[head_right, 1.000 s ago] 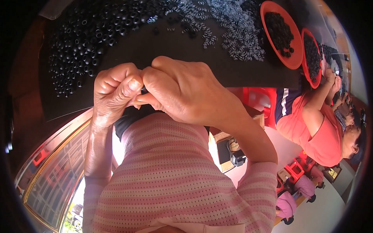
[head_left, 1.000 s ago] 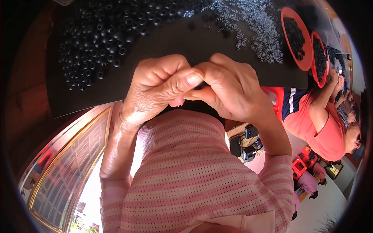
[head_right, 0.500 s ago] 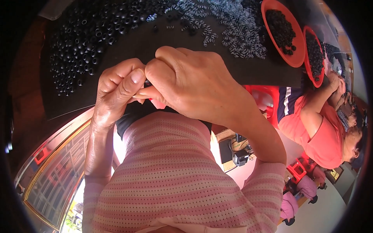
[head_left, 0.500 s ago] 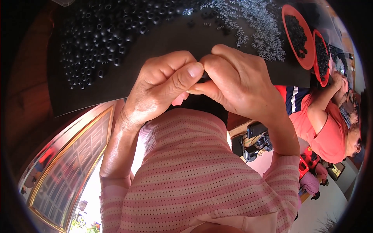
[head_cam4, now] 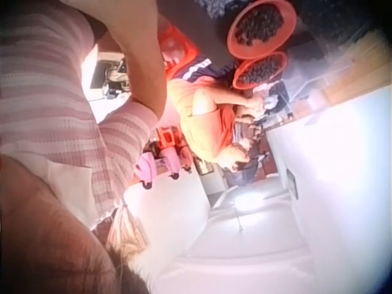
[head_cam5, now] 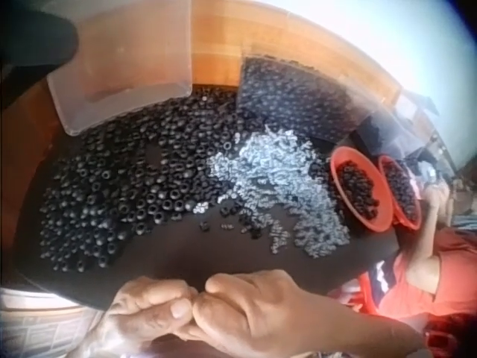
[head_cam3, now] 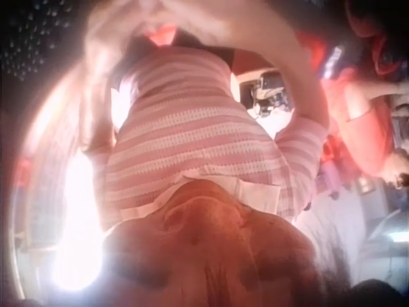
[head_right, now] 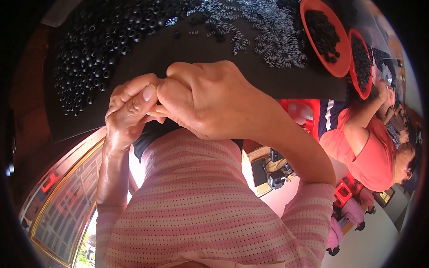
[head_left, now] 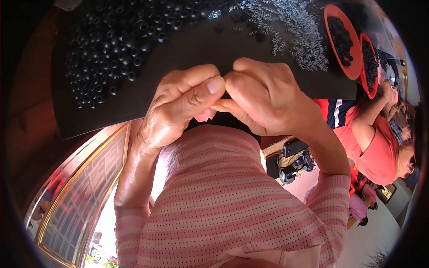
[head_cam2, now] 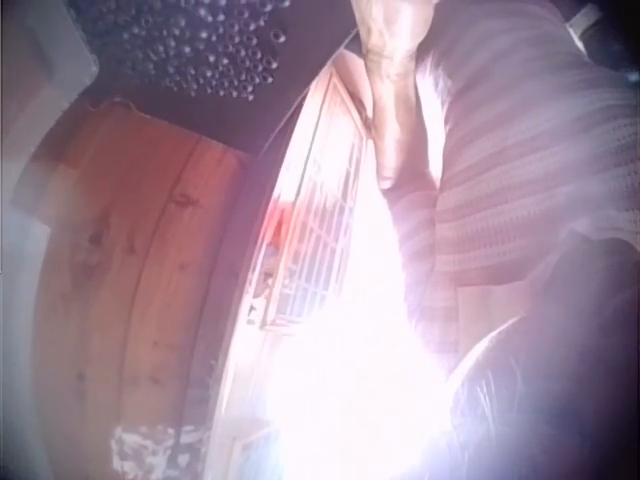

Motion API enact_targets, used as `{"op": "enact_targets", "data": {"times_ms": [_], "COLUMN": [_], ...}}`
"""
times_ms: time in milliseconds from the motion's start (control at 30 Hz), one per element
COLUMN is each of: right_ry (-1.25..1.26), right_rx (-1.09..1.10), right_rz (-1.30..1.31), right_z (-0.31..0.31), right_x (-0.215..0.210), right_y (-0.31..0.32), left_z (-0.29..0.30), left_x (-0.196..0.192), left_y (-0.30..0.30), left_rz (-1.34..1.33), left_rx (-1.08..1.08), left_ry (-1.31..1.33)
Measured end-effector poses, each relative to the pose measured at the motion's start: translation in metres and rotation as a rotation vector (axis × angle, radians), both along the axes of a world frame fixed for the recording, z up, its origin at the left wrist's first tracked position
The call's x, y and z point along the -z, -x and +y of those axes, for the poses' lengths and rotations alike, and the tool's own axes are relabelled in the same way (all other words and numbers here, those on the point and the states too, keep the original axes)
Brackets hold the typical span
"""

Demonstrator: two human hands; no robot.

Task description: The person assembles small components by repeatedly picking up small rings from the table and inserting them into circular black pieces by hand.

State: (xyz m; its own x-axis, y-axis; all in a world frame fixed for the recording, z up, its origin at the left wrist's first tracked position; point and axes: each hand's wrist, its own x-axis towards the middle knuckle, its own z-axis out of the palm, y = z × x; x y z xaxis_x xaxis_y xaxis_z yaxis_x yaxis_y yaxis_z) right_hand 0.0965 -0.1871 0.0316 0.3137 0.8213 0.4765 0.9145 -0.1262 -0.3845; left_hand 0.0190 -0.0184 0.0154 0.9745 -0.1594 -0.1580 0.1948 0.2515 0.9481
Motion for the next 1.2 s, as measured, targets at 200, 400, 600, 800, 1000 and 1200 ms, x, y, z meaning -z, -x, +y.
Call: {"op": "enact_targets", "data": {"times_ms": [200,400,600,800,1000,1200], "right_ry": [0.057,0.018,0.281,0.099,0.201,0.347], "right_rx": [0.019,0.760,0.969,0.467,0.354,0.328], "right_rz": [0.066,0.042,-0.019,0.069,0.029,-0.091], "right_z": [-0.014,-0.112,-0.186,-0.093,-0.021,-0.002], "right_x": [-0.004,-0.031,-0.028,-0.015,-0.004,-0.003], "right_y": [-0.002,-0.057,-0.118,-0.087,-0.069,-0.063], "left_z": [0.001,-0.004,-0.005,-0.004,-0.009,-0.008], "left_x": [0.001,0.004,0.004,0.013,0.012,0.009], "left_y": [-0.002,0.001,-0.003,0.005,0.004,0.006], "left_rz": [-0.078,-0.172,-0.229,-0.233,-0.282,-0.346], "left_rx": [0.031,-0.018,-0.034,-0.038,-0.055,-0.023], "left_ry": [-0.051,-0.017,-0.083,-0.061,-0.187,-0.283]}}
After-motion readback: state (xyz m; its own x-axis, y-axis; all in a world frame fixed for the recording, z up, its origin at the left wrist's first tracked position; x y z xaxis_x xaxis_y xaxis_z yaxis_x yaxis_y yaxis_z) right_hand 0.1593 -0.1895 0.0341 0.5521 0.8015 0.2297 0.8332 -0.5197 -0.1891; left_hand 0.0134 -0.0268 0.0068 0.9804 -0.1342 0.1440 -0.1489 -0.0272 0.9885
